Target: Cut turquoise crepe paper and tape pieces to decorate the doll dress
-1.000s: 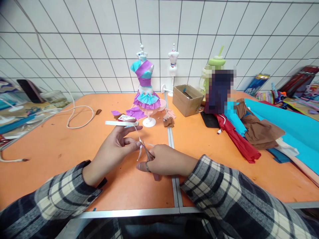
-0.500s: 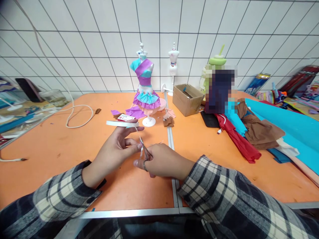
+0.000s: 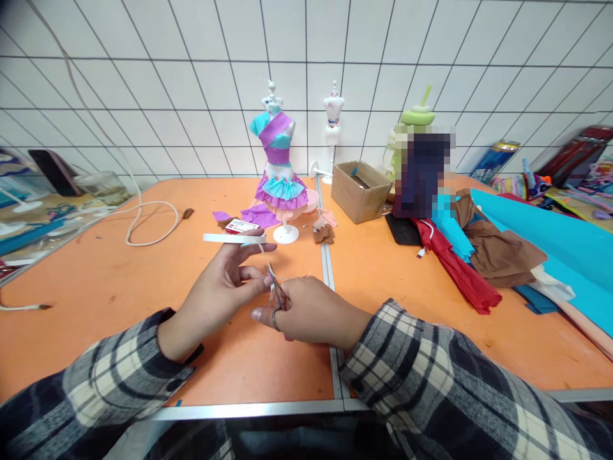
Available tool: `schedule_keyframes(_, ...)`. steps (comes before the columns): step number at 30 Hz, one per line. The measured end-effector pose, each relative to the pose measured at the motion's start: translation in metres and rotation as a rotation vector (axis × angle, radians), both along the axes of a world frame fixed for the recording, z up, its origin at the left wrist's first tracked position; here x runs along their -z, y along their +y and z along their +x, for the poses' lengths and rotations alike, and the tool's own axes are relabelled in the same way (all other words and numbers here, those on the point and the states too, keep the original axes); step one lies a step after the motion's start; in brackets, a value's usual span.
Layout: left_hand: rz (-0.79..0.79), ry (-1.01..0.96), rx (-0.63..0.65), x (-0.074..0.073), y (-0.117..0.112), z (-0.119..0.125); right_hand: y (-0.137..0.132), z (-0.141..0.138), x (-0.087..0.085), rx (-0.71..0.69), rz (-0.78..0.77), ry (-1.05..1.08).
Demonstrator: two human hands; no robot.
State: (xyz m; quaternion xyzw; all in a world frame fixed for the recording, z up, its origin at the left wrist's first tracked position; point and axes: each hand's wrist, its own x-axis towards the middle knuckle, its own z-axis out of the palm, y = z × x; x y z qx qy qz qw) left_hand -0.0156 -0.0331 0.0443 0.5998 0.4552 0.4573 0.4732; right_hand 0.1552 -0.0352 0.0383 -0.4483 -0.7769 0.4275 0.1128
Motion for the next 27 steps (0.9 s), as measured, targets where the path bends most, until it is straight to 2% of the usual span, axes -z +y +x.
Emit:
schedule_keyframes(8, -0.003, -0.014, -0.001, 0.001, 0.0001, -0.0008, -0.0001, -0.0001, 0.0039, 0.006, -0.026, 0.019)
schedule_keyframes(14, 0.011, 0.015, 0.008, 0.0008, -0.0004, -0.0005, 0.0, -0.0005, 0.0024, 0.025, 0.037, 0.02)
schedule_keyframes(27, 0.024, 0.008, 0.008, -0.001, -0.0001, 0.0003, 0.0004, -0.0012, 0.0099, 0.04, -0.116, 0.059)
